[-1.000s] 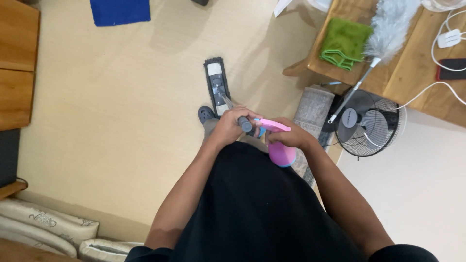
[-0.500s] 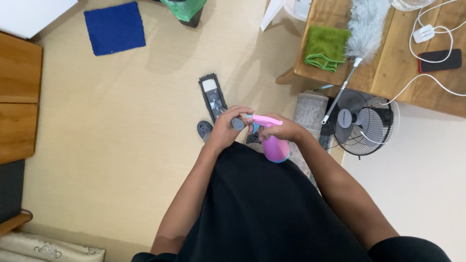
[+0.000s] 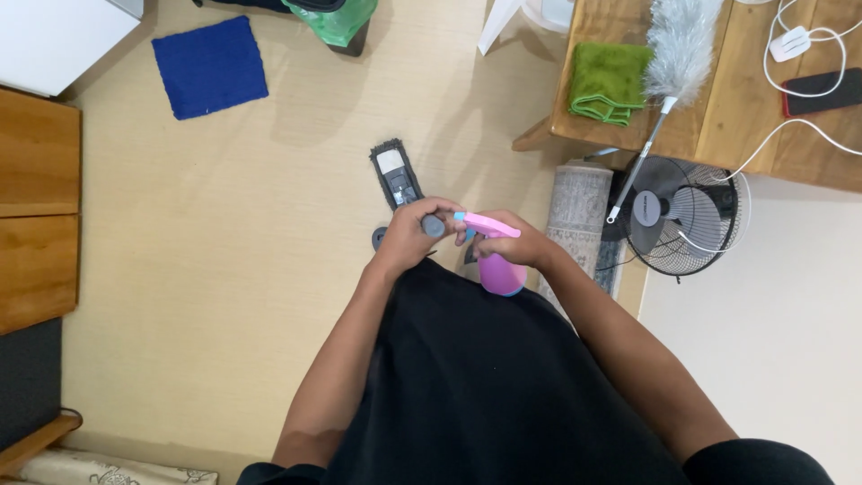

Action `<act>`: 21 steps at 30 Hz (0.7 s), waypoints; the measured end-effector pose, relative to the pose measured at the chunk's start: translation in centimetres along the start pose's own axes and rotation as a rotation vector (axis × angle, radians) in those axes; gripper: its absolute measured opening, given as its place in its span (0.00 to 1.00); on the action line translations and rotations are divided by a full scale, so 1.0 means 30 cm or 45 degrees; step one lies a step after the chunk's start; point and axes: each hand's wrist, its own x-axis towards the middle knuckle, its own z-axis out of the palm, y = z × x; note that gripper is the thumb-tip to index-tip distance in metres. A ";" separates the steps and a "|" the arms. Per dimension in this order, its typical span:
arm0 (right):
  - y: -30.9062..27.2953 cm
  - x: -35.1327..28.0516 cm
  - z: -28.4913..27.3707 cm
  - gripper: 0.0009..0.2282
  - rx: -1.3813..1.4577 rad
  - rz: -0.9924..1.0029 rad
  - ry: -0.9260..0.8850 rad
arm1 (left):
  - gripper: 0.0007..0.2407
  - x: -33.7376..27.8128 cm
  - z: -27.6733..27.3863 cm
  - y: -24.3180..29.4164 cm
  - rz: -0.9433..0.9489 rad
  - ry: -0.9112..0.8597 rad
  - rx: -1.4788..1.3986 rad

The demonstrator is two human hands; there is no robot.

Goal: The person is mopping the floor using a spray mop and a cleaning solution spray bottle.

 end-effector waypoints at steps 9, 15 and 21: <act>0.122 -0.029 0.007 0.11 -0.709 -0.397 0.528 | 0.13 -0.014 -0.018 -0.026 0.180 0.187 0.150; 0.295 -0.088 -0.128 0.09 -1.092 0.098 1.073 | 0.08 -0.106 -0.011 -0.041 0.033 0.173 0.219; 0.337 -0.142 -0.163 0.12 -1.042 0.192 1.071 | 0.08 -0.154 0.059 -0.069 -0.099 0.244 -0.025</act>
